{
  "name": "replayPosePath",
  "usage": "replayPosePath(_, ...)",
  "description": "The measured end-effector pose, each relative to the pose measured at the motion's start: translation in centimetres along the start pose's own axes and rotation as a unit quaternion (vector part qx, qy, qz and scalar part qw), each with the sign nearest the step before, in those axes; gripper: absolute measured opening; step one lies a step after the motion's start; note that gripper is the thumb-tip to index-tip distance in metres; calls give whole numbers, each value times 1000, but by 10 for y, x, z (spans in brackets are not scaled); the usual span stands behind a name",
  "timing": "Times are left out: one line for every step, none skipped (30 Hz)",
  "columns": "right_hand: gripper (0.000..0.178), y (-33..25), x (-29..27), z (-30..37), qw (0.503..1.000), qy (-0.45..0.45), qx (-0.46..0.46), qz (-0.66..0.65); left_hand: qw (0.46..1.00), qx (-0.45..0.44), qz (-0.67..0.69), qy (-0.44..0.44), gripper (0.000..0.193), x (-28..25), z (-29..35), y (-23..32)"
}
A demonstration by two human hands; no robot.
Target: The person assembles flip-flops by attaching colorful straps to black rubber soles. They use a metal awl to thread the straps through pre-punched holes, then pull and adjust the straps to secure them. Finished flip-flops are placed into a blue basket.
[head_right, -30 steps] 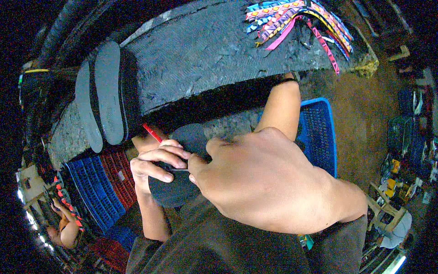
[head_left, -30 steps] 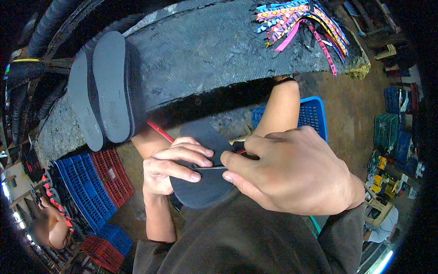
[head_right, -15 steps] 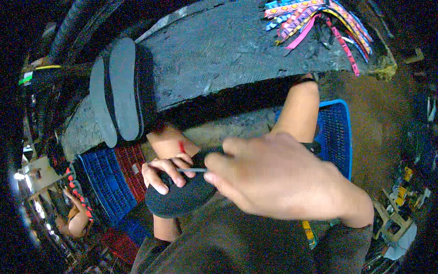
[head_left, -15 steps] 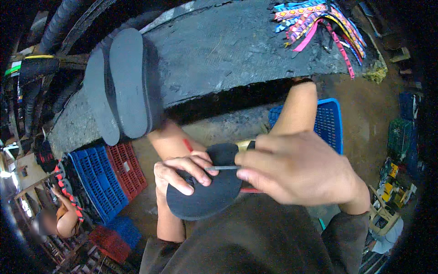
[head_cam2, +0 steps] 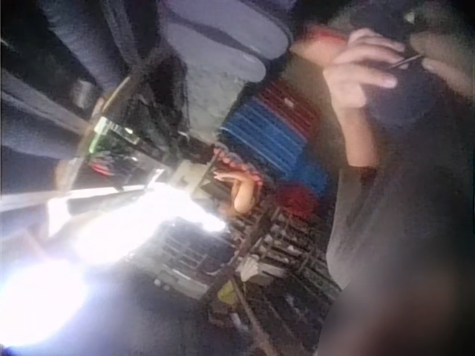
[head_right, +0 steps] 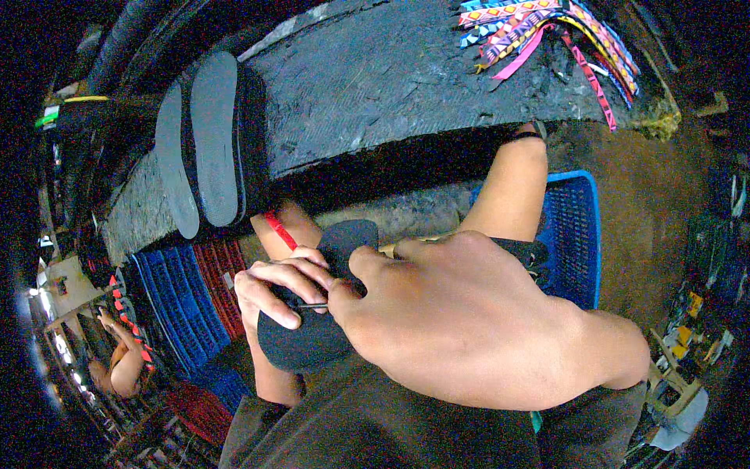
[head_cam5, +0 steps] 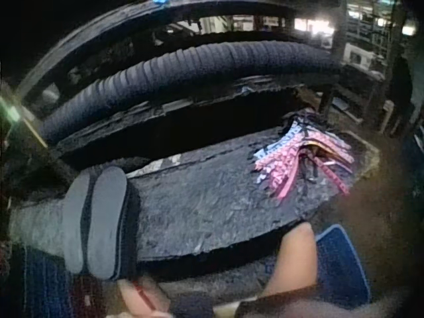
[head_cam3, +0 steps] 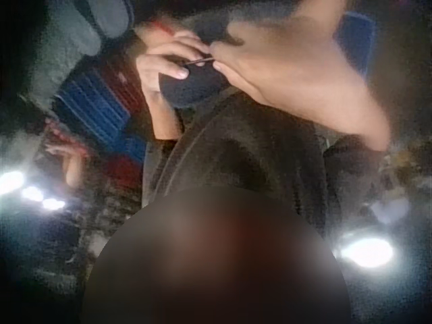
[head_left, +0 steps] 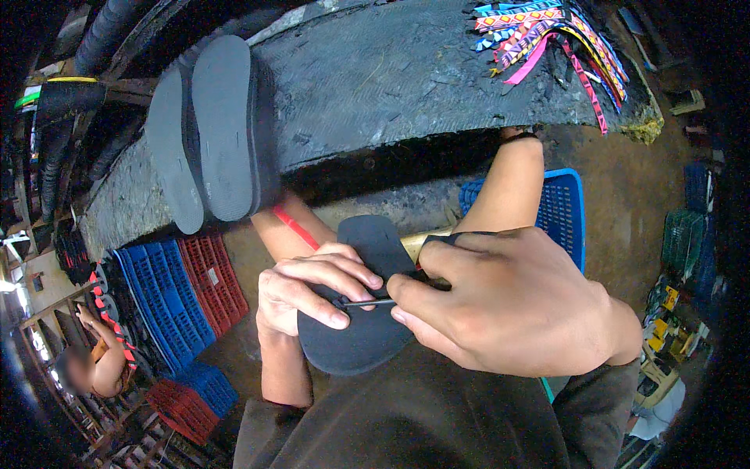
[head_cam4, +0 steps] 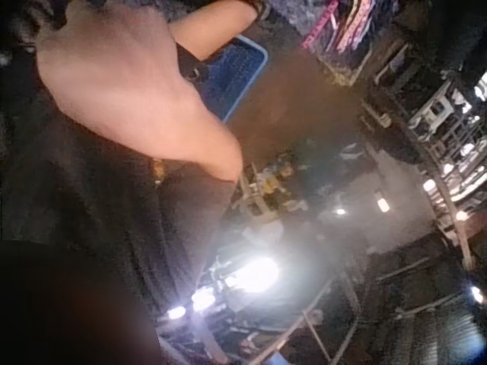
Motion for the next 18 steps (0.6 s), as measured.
replayPosePath(18, -1, 1, 4, 1000, -8, -5, 4, 1000, -5, -6, -7, 31, 0, 3, -2)
replayPosePath(18, -5, -4, 5, 999, 25, -25, 7, 999, -23, -21, -6, 32, -1, 6, -6)
replayPosePath(18, -4, 7, 7, 999, -33, -10, 5, 1000, -17, -10, -20, 34, -1, 9, -5)
replayPosePath(19, -1, 11, 5, 999, -51, -11, 1, 999, -24, -7, -27, 35, 0, 8, -8)
replayPosePath(20, -2, 10, -1, 999, -26, -22, -4, 999, -37, -9, -27, 37, 0, 6, -12)
replayPosePath(20, 7, 13, -6, 999, -44, 8, -2, 998, -31, 42, -29, 40, -1, 1, -14)
replayPosePath(21, 15, 14, -17, 999, -24, 27, -10, 993, -86, 75, 11, 44, -7, -5, -27)
replayPosePath(21, 28, 17, -31, 999, -8, 43, 23, 993, -16, 100, -57, 46, 3, -13, -20)
replayPosePath(21, 44, 7, -41, 989, 39, 78, 121, 985, 26, 111, -131, 49, 16, -19, -18)
replayPosePath(22, 63, 5, -49, 966, 49, 113, 228, 956, 44, 113, -267, 51, 38, -19, -19)
replayPosePath(23, 88, -15, -42, 952, 117, 149, 240, 936, 70, 111, -327, 51, 50, -17, -20)
replayPosePath(24, 112, -25, -34, 943, 134, 208, 221, 913, 84, 123, -379, 50, 58, -11, -18)
replayPosePath(16, 105, -38, -25, 948, 202, 160, 188, 909, 117, 148, -372, 49, 55, -10, -15)
replayPosePath(14, 95, -45, -24, 962, 241, 89, 94, 933, 116, 187, -285, 42, 41, -13, -13)
replayPosePath(12, 73, -45, -19, 963, 266, 29, -19, 955, 90, 212, -186, 35, 27, -13, -17)
replayPosePath(10, 54, -36, -17, 953, 266, -16, -144, 965, 59, 242, -83, 28, 14, -5, -19)
replayPosePath(9, 42, -22, -14, 936, 249, 4, -247, 942, 12, 332, -49, 23, 2, -2, -28)
replayPosePath(11, 30, -9, -16, 923, 225, -31, -310, 931, -27, 364, 14, 20, -7, 6, -36)
Point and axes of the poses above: each hand's wrist, its own z-axis away from the middle knuckle, its own x-axis out of the palm, y = z × x, the point moved 9 cm from there along -z, towards the middle knuckle, and after that the axes turned 15 degrees about -x, right-handed, at the moved point
